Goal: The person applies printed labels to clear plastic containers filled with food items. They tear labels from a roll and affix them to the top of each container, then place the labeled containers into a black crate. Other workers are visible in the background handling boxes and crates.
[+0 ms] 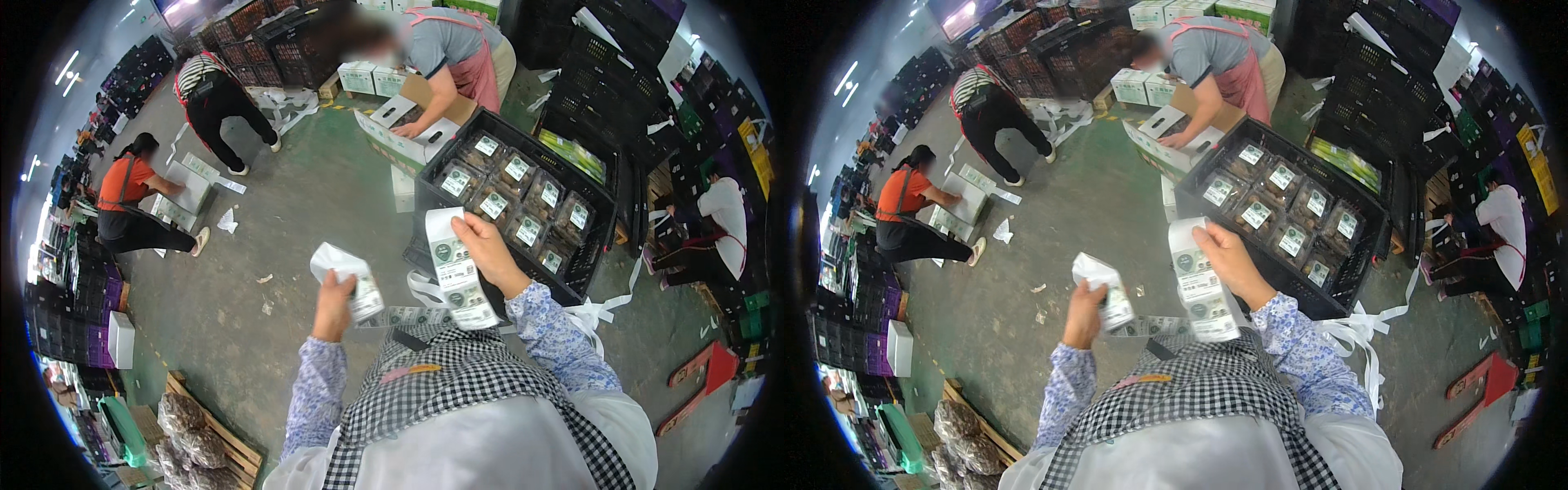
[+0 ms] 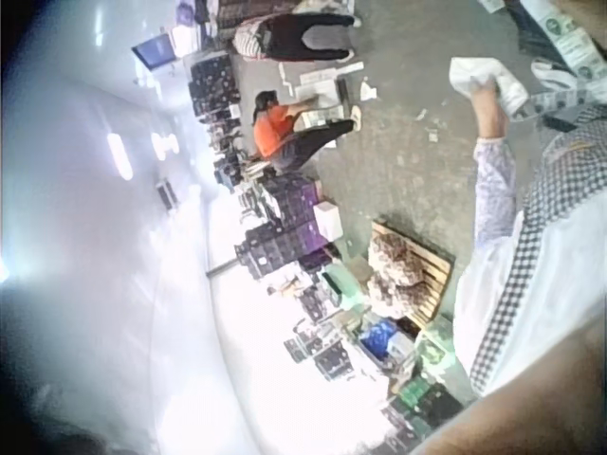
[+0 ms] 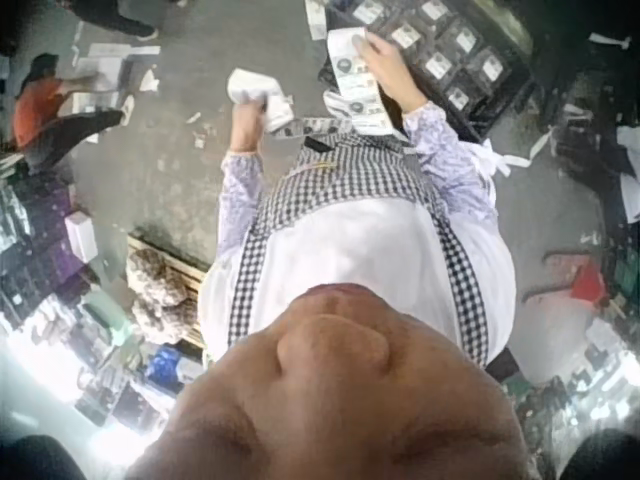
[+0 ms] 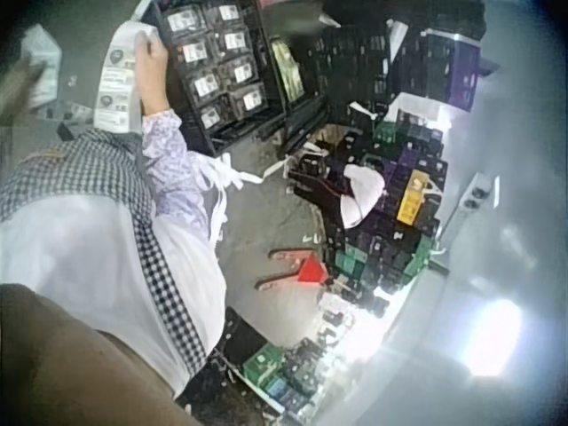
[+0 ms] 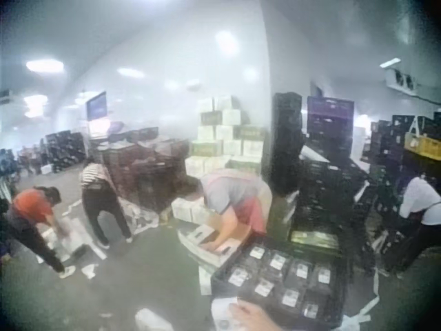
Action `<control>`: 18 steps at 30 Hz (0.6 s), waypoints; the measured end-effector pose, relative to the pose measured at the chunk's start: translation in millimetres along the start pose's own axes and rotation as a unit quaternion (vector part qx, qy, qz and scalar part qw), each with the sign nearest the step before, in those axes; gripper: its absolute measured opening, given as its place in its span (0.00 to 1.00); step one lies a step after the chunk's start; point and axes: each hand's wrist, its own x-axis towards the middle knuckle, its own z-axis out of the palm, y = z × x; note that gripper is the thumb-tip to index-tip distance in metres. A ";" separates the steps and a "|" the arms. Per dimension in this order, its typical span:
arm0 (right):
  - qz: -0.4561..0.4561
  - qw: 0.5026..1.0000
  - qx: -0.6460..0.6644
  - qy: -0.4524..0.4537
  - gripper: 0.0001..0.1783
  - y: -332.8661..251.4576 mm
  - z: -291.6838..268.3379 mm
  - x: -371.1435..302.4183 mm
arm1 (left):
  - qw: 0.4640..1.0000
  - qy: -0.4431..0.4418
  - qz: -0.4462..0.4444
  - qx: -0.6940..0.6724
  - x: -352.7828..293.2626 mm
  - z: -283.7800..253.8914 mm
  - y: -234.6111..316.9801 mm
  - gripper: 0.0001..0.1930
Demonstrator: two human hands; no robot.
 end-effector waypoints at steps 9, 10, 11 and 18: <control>-0.002 0.985 -0.171 -0.039 0.16 12.7 5.0 -25.1 | 0.969 -0.211 -0.130 -0.001 -16.2 102.3 9.2 0.16; 0.003 0.984 -0.176 -0.037 0.16 11.3 0.6 -27.4 | 0.965 -0.221 -0.138 -0.020 -20.2 104.0 13.7 0.16; -0.019 0.977 -0.211 -0.029 0.15 16.0 -4.6 -29.3 | 0.961 -0.231 -0.147 -0.039 -23.7 105.2 17.9 0.16; -0.036 0.973 -0.227 -0.007 0.15 14.2 -13.4 -44.3 | 0.971 -0.203 -0.127 0.028 -21.0 124.4 -6.1 0.17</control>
